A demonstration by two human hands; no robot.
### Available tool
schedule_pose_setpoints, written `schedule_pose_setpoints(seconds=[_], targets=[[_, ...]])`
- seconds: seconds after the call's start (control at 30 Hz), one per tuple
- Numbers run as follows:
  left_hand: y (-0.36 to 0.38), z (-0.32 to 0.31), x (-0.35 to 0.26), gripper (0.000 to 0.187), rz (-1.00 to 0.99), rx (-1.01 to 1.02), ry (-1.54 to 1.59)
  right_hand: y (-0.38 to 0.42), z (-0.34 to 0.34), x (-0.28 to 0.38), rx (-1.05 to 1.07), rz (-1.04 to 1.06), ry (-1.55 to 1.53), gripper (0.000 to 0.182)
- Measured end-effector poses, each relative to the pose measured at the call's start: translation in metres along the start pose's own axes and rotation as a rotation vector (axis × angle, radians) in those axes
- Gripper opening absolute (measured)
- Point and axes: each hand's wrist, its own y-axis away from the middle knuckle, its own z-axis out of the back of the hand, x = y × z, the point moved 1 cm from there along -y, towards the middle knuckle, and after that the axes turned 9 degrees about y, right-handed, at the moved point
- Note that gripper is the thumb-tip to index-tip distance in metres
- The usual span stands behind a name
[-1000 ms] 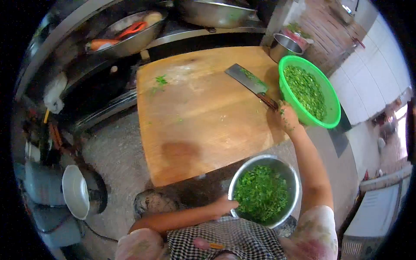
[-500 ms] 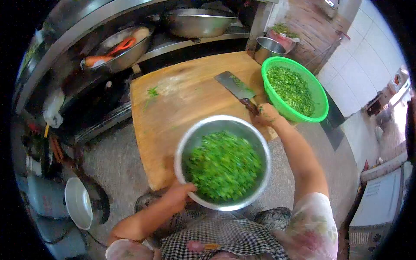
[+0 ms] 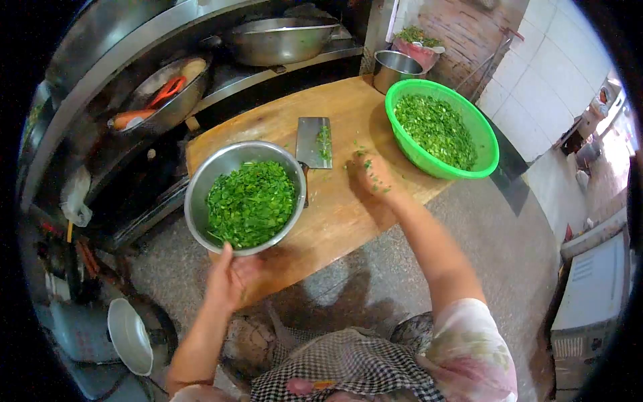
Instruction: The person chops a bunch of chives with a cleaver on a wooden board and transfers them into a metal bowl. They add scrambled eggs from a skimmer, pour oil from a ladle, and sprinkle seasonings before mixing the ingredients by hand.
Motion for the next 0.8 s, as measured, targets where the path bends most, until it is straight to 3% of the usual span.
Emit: schedule_pose_setpoints(seconds=[0.03,0.17,0.23,0.33,0.4,0.43,0.47,0.5,0.53,0.6,0.67,0.7,0.8], targets=[[0.008,0.010,0.017,0.036,0.052,0.102,-0.007,-0.007,-0.004,-0.023,-0.029,0.041,0.090,0.015],[0.044,-0.033,0.095,0.040,0.655,0.147,-0.055,-0.041,-0.011,-0.042,-0.126,0.377,0.241,0.016],[0.032,-0.046,0.134,0.042,0.753,0.194,0.025,-0.061,-0.025,-0.051,-0.059,0.333,0.226,0.016],[-0.011,-0.053,0.206,0.042,0.766,0.125,0.307,-0.054,-0.039,-0.055,0.000,0.182,0.029,0.015],[-0.034,-0.070,0.228,0.040,0.745,0.117,0.451,-0.021,-0.034,-0.041,0.021,0.159,0.077,0.017],[-0.045,-0.081,0.236,0.039,0.723,0.119,0.487,0.010,-0.023,-0.030,0.029,0.204,0.223,0.023],[-0.054,-0.091,0.240,0.038,0.701,0.124,0.525,0.042,-0.021,-0.020,-0.005,0.307,0.147,0.025],[-0.061,-0.102,0.243,0.037,0.662,0.119,0.537,0.069,-0.018,-0.014,0.192,0.246,0.301,0.033],[-0.067,-0.111,0.244,0.036,0.622,0.110,0.551,0.109,-0.016,-0.017,-0.090,0.401,0.155,0.039],[-0.072,-0.118,0.245,0.035,0.589,0.151,0.629,0.162,0.004,0.003,-0.032,0.417,-0.038,0.037],[-0.074,-0.116,0.243,0.035,0.597,0.254,0.747,0.181,0.013,0.011,0.058,0.440,-0.056,0.031],[-0.060,-0.130,0.224,0.032,0.626,0.061,0.638,0.185,0.018,0.015,0.099,0.455,-0.069,0.028],[-0.035,-0.135,0.190,0.026,0.581,0.058,0.685,0.162,0.051,0.011,0.130,0.254,-0.178,0.019]])
